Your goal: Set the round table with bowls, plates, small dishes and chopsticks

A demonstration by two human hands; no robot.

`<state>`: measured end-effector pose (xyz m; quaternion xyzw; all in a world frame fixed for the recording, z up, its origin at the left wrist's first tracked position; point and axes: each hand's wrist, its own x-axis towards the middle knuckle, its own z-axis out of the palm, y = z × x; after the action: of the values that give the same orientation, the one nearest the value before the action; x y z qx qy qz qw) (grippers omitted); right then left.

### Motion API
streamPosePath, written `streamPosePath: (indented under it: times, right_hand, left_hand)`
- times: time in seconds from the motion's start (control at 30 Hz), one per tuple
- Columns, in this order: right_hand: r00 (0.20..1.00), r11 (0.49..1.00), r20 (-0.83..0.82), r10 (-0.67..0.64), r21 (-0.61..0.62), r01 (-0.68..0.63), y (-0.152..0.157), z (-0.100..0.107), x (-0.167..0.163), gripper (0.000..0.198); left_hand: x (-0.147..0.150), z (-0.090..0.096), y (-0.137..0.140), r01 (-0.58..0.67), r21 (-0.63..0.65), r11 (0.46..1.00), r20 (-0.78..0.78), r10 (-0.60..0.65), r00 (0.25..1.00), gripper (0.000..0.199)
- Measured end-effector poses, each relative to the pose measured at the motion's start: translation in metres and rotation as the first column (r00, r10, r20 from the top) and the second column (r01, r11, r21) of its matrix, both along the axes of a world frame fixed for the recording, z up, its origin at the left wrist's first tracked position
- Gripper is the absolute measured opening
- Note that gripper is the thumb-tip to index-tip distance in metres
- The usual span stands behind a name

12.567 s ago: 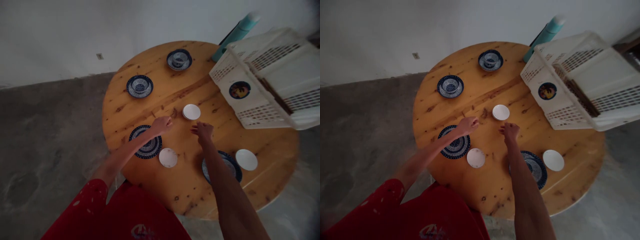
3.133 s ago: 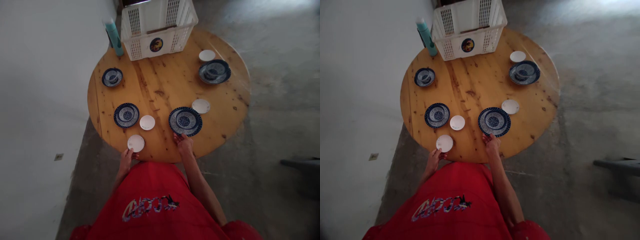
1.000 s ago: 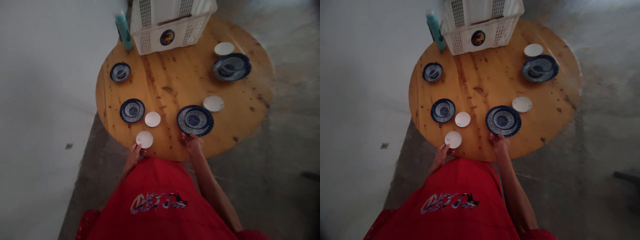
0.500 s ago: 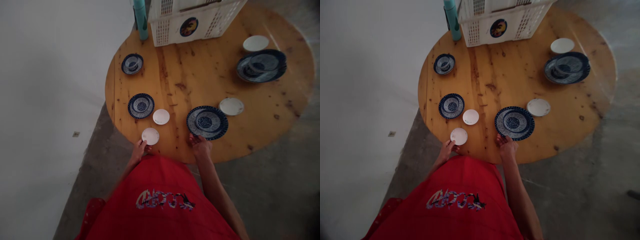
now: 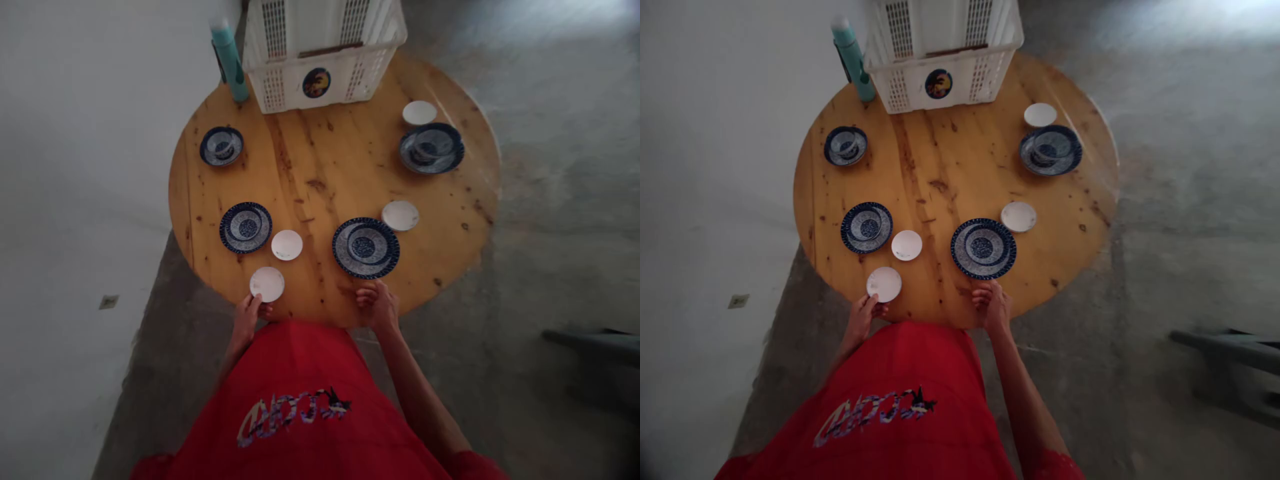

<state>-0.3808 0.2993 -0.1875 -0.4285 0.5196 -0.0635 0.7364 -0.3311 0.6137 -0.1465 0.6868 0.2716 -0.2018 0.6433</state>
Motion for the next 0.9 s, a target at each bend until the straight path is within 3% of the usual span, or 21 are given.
streamPosePath:
  times: [0.07, 0.13, 0.2, 0.27, 0.43, 0.57, 0.73, 0.9]
  right_hand:
    - [0.997, 0.978, 0.027, -0.076, -0.194, 0.08, -0.026, -0.003, -0.011, 0.039]
    - [0.984, 0.911, 0.071, -0.166, -0.37, 0.18, -0.057, -0.006, -0.011, 0.036]
    - [0.977, 0.858, 0.097, -0.188, -0.469, 0.211, -0.087, -0.008, 0.003, 0.03]
    - [0.984, 0.84, 0.103, -0.148, -0.513, 0.18, -0.113, -0.009, 0.027, 0.024]
    - [0.999, 0.844, 0.013, -0.039, -0.535, 0.04, -0.145, -0.01, 0.094, 0.02]
    - [0.997, 0.888, -0.074, 0.005, -0.458, -0.039, -0.15, -0.014, 0.128, 0.026]
    - [0.992, 0.902, -0.125, -0.033, -0.431, -0.024, -0.153, -0.025, 0.138, 0.017]
    - [0.996, 0.894, -0.088, -0.011, -0.446, -0.029, -0.156, -0.036, 0.134, 0.013]
  left_hand:
    - [-0.001, 0.0, 0.002, -0.012, 0.003, 1.0, 0.008, 0.012, 1.0, 0.048]
    - [-0.002, 0.001, 0.002, -0.007, 0.004, 1.0, 0.018, 0.007, 1.0, 0.05]
    - [-0.003, 0.001, 0.0, -0.003, 0.009, 1.0, 0.02, 0.003, 1.0, 0.051]
    - [-0.003, 0.002, -0.002, -0.002, 0.013, 1.0, 0.019, 0.002, 1.0, 0.05]
    - [-0.005, 0.004, -0.003, -0.014, 0.021, 1.0, 0.015, 0.014, 1.0, 0.05]
    - [-0.01, 0.005, 0.004, -0.033, 0.031, 0.999, 0.018, 0.032, 0.999, 0.05]
    - [-0.015, 0.0, 0.006, -0.09, 0.049, 0.995, -0.007, 0.09, 0.996, 0.047]
    - [-0.018, 0.002, 0.001, -0.048, 0.045, 0.998, 0.016, 0.047, 0.999, 0.05]
